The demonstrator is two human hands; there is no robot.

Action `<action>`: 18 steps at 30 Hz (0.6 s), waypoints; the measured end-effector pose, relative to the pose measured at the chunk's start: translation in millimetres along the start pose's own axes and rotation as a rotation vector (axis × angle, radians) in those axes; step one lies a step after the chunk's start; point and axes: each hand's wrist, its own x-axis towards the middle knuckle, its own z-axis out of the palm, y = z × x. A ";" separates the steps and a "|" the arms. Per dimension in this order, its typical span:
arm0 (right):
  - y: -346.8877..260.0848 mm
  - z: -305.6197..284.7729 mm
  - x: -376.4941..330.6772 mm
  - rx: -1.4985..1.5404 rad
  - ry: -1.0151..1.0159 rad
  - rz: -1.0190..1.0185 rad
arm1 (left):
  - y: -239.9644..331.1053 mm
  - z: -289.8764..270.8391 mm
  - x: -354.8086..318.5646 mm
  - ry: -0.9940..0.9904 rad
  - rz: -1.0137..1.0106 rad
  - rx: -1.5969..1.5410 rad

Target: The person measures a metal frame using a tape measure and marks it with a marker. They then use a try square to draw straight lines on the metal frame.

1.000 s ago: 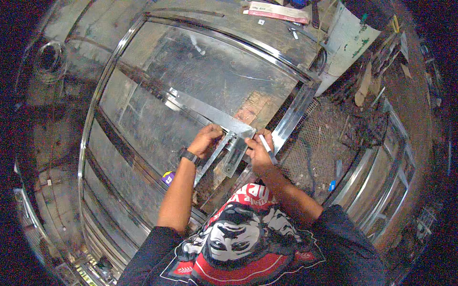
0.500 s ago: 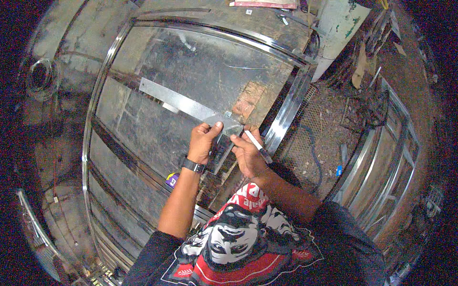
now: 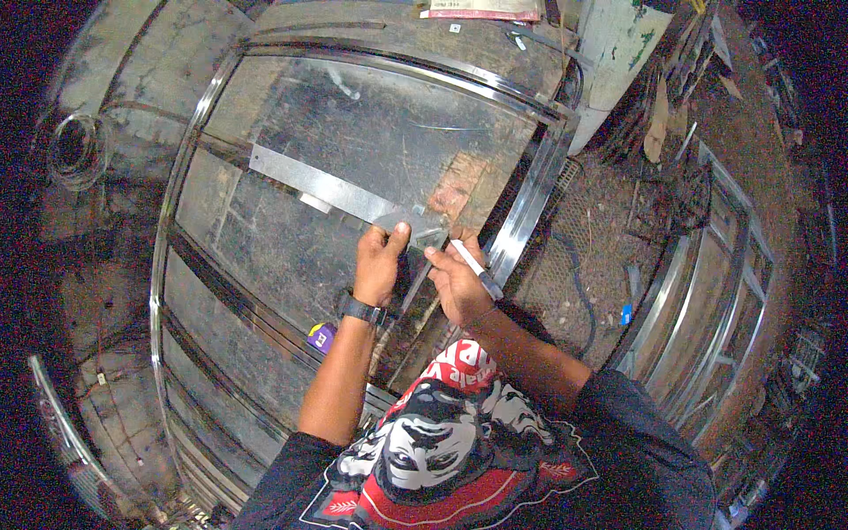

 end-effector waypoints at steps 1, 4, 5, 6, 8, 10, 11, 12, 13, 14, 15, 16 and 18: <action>0.9 -1.3 -0.7 -0.015 0.022 -0.012 | -0.8 1.2 0.3 -0.003 0.013 -0.052; -1.8 2.1 -3.9 -0.157 0.103 -0.061 | -4.6 1.6 0.3 0.000 0.017 -0.099; -5.7 -11.3 -2.5 -0.272 0.140 -0.093 | -4.1 0.1 0.0 0.003 -0.003 -0.044; -12.6 -21.2 -2.4 -0.388 0.175 -0.121 | -3.8 -1.6 -0.8 0.010 -0.026 0.010; -38.8 -31.4 -5.4 -0.705 0.193 -0.309 | 1.3 -2.2 -2.6 0.019 0.021 0.029; -68.2 -9.1 -10.2 -0.787 0.112 -0.334 | -1.1 -1.3 -2.0 0.025 0.043 0.059; -76.8 5.4 -9.9 -0.765 0.024 -0.326 | -8.5 -1.9 -0.2 0.027 0.041 0.081; -81.4 13.6 -7.2 -0.739 -0.058 -0.325 | -7.0 -1.5 1.6 0.021 0.044 0.106; -81.8 16.3 -3.5 -0.807 -0.084 -0.291 | -5.2 -2.7 0.5 0.003 0.011 0.101; -82.9 17.5 -0.3 -0.876 -0.107 -0.257 | 4.5 -3.2 -2.8 -0.018 -0.023 0.096; -83.7 18.2 2.2 -0.945 -0.130 -0.222 | 9.7 -2.9 -4.5 -0.039 -0.056 0.090; -80.8 14.6 5.9 -0.977 -0.164 -0.243 | 7.2 -0.9 -3.4 -0.050 -0.012 0.025; -76.7 16.3 9.6 -1.005 -0.185 -0.264 | -4.2 0.4 -3.1 -0.054 0.068 -0.107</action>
